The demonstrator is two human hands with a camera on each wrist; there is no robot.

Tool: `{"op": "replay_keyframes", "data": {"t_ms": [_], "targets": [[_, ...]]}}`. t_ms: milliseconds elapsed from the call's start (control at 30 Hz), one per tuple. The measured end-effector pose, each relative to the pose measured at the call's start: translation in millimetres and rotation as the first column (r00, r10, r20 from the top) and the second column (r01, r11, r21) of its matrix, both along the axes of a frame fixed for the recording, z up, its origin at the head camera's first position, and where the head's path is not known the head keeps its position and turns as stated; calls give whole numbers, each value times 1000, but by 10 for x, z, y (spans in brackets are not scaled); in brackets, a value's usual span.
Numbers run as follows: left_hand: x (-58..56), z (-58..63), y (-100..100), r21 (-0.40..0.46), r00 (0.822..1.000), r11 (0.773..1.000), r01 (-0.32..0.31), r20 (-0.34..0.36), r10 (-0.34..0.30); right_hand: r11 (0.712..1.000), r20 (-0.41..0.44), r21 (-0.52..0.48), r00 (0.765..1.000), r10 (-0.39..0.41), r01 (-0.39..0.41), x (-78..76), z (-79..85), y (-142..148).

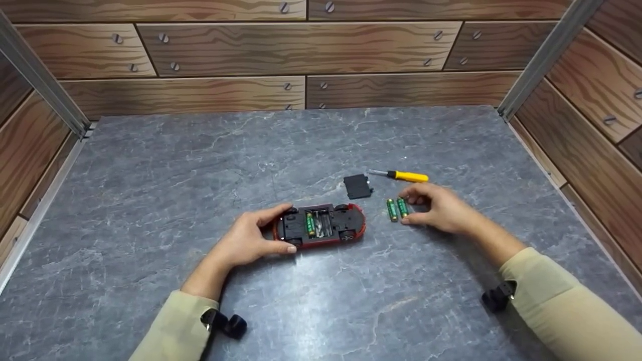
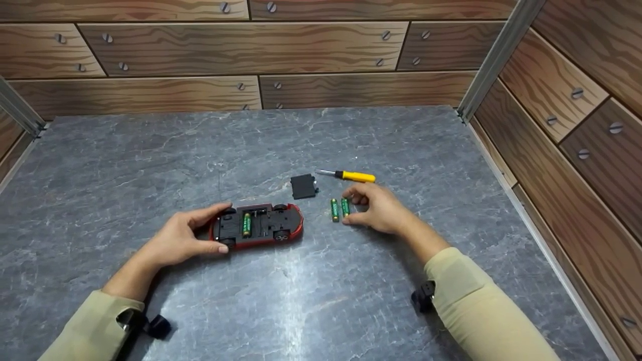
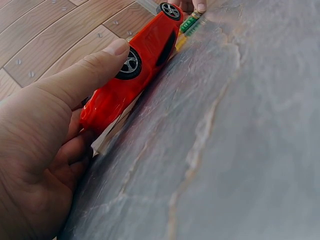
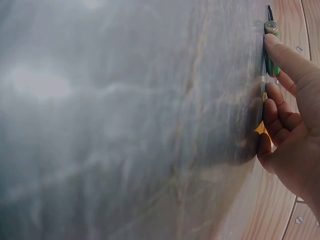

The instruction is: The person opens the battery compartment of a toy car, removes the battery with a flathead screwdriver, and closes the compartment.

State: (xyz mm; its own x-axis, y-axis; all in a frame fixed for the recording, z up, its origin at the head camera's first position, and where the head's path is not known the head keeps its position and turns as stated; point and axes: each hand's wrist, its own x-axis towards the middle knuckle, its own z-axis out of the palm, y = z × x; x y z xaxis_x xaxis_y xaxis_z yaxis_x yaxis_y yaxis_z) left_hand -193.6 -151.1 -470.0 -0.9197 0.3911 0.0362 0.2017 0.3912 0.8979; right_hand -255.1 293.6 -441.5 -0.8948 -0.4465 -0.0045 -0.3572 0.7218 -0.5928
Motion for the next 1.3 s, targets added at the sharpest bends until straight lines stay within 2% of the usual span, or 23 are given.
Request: {"op": "replay_keyframes", "data": {"t_ms": [433,867,1133,1300], "targets": [[1,16,2,-12,1000,1000,2,-18,-2,1000,13,-18,1000,5,-4,-3,-12,14],[1,17,7,-17,1000,1000,-1,3,1,1000,32,-15,999,-4,5,-10,-17,34],[-6,-3,2,4,1000,1000,8,-7,-8,998,28,-60,1000,-2,4,-10,34,47],[-2,-4,3,25,1000,1000,13,-11,-12,998,15,-69,1000,-2,3,9,134,41]]}}
